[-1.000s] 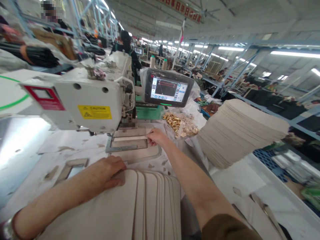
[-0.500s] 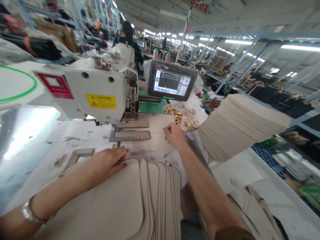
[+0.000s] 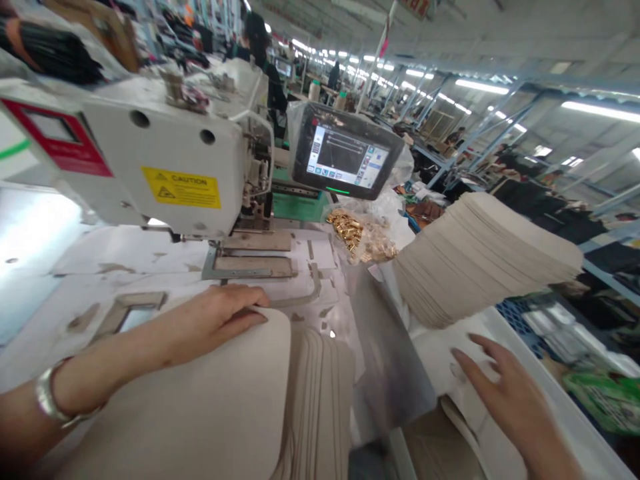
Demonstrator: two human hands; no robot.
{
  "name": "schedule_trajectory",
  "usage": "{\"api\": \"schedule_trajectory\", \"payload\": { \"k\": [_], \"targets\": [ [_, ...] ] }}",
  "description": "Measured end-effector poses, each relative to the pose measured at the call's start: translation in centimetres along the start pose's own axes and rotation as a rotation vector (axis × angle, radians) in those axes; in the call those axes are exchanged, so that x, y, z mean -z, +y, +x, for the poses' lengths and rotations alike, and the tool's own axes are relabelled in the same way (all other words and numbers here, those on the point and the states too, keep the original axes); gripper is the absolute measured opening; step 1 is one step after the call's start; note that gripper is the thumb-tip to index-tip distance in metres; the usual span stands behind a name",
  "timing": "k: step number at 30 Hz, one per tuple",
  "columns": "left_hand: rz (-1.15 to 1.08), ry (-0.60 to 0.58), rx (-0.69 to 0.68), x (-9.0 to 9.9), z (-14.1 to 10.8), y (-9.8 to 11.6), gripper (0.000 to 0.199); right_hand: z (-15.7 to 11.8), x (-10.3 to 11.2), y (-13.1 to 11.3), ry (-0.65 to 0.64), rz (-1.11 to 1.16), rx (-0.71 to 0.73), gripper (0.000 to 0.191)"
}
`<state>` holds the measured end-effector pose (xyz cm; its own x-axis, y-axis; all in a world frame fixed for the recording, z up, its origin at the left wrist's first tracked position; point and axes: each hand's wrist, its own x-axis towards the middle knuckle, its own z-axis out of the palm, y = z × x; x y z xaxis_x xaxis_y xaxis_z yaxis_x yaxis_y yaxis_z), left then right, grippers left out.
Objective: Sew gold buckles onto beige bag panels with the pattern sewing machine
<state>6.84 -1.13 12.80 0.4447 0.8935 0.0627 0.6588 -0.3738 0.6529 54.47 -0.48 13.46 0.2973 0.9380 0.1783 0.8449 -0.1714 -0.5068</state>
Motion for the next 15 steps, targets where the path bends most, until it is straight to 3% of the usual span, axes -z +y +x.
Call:
{"api": "schedule_trajectory", "payload": {
  "k": [4, 5, 7, 9, 11, 15],
  "targets": [
    [-0.06, 0.129, -0.001, -1.1, 1.4, 1.7, 0.016, -6.0, -7.0, -13.0, -0.671, 0.473, 0.241, 0.052],
    [-0.047, 0.162, 0.006, -1.4, 1.6, 1.9, 0.016, -7.2, -8.6, -15.5, -0.78, 0.502, 0.283, 0.048],
    [0.026, 0.243, -0.005, -1.9, 1.7, 2.0, 0.02, -8.3, -10.9, -18.3, -0.868, 0.563, 0.244, 0.037],
    [0.122, 0.308, -0.034, -2.4, 1.2, 1.3, 0.033, -7.4, -12.0, -18.5, -0.85, 0.634, 0.1, 0.04],
    [0.18, 0.313, -0.047, -2.7, 0.3, 0.3, 0.041, -4.6, -12.1, -16.7, -0.744, 0.652, -0.051, 0.047],
    [0.171, 0.187, -0.04, -3.4, -1.3, -1.3, 0.027, 2.0, -11.7, -12.0, -0.443, 0.534, -0.151, 0.041]
  ]
}}
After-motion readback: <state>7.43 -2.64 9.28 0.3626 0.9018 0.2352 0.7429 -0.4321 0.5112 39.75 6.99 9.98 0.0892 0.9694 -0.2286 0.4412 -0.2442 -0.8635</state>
